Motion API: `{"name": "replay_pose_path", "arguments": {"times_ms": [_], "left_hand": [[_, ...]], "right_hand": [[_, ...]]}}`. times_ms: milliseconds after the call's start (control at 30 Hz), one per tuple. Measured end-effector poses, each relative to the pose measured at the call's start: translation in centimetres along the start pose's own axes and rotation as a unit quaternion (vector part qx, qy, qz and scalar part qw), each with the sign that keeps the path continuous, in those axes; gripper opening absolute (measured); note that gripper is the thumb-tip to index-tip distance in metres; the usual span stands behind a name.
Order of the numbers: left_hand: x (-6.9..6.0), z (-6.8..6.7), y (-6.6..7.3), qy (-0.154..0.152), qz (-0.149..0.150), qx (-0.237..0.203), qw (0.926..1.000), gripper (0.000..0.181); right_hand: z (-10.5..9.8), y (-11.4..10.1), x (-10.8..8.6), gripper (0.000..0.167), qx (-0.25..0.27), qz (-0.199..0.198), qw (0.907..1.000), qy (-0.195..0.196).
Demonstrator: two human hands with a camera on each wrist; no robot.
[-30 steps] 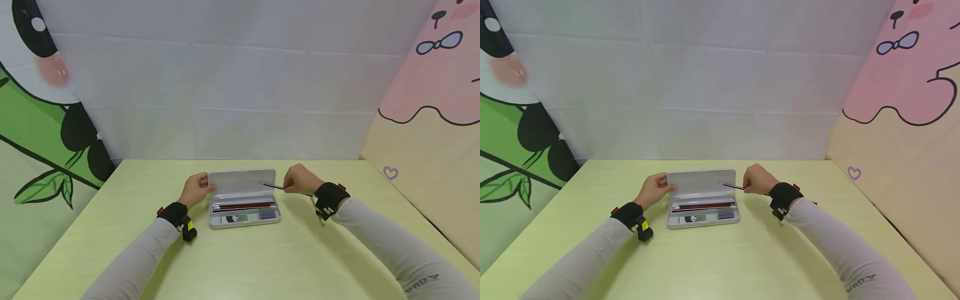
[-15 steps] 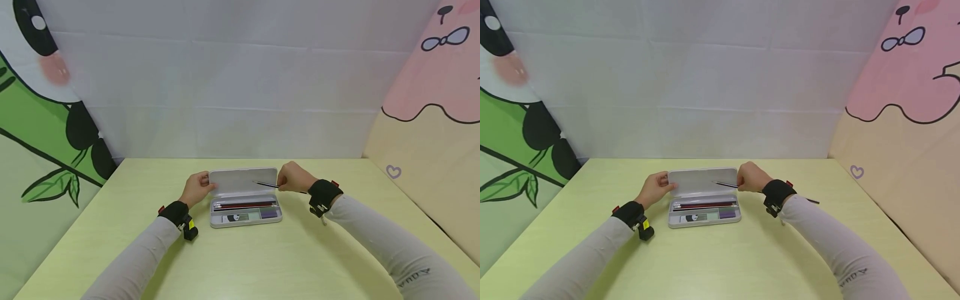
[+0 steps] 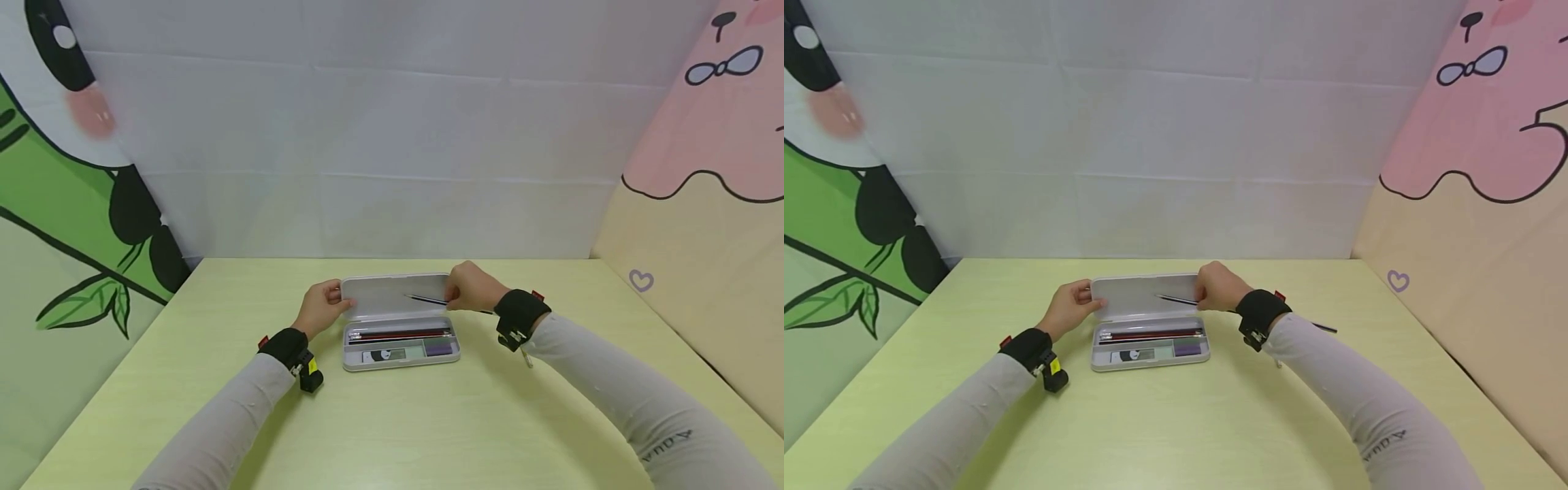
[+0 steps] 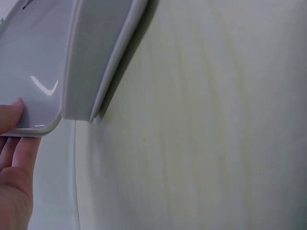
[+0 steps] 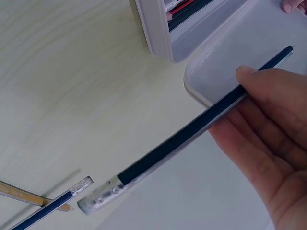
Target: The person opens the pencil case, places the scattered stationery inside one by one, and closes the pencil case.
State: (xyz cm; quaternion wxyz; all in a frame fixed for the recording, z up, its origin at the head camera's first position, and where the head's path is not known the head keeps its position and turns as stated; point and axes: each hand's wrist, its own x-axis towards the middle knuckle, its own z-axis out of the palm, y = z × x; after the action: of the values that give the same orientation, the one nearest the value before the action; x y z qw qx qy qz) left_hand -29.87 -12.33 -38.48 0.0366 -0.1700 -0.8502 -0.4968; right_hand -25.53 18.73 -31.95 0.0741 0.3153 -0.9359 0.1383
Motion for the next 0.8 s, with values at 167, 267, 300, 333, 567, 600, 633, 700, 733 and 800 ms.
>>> {"name": "replay_pose_path", "arguments": {"times_ms": [167, 267, 300, 333, 567, 600, 633, 700, 733, 800], "left_hand": [[-0.1, 0.0, 0.2, 0.001, -0.003, 0.004, 1.0, 0.034], [-0.1, 0.0, 0.3, 0.001, -0.004, 0.004, 1.0, 0.034], [-0.1, 0.0, 0.3, 0.001, -0.003, 0.005, 1.0, 0.034], [-0.1, 0.0, 0.2, 0.002, -0.005, 0.004, 1.0, 0.033], [-0.1, 0.2, 0.0, -0.001, -0.009, -0.002, 1.0, 0.032], [-0.1, 0.2, 0.0, -0.001, -0.009, -0.003, 1.0, 0.032], [-0.2, 0.2, 0.0, -0.001, -0.006, -0.001, 1.0, 0.032], [-0.2, 0.2, 0.1, 0.0, -0.009, -0.004, 0.9999, 0.033], [-0.2, 0.2, 0.2, 0.0, -0.01, -0.003, 0.9999, 0.033], [-0.2, 0.1, 0.3, 0.0, -0.009, -0.002, 1.0, 0.034]], "right_hand": [[0.0, -0.3, 0.3, 0.006, 0.0, -0.001, 1.0, 0.0], [0.0, -0.6, 0.5, 0.005, 0.0, -0.005, 1.0, -0.001], [0.0, -0.7, 0.6, 0.005, 0.0, -0.009, 1.0, -0.001], [0.0, -0.8, 0.7, 0.005, 0.0, -0.013, 0.9999, -0.002], [0.0, -1.2, 1.2, 0.005, -0.006, -0.023, 0.9997, -0.007], [0.0, -1.2, 1.3, 0.004, -0.007, -0.023, 0.9997, -0.007], [0.1, -1.2, 1.4, 0.004, -0.006, -0.022, 0.9997, -0.006], [0.3, -1.1, 1.6, 0.004, -0.004, -0.021, 0.9997, -0.007], [0.4, -1.2, 1.7, 0.004, -0.001, -0.019, 0.9998, -0.008], [0.5, -1.3, 1.9, 0.004, 0.001, -0.018, 0.9998, -0.01]]}}
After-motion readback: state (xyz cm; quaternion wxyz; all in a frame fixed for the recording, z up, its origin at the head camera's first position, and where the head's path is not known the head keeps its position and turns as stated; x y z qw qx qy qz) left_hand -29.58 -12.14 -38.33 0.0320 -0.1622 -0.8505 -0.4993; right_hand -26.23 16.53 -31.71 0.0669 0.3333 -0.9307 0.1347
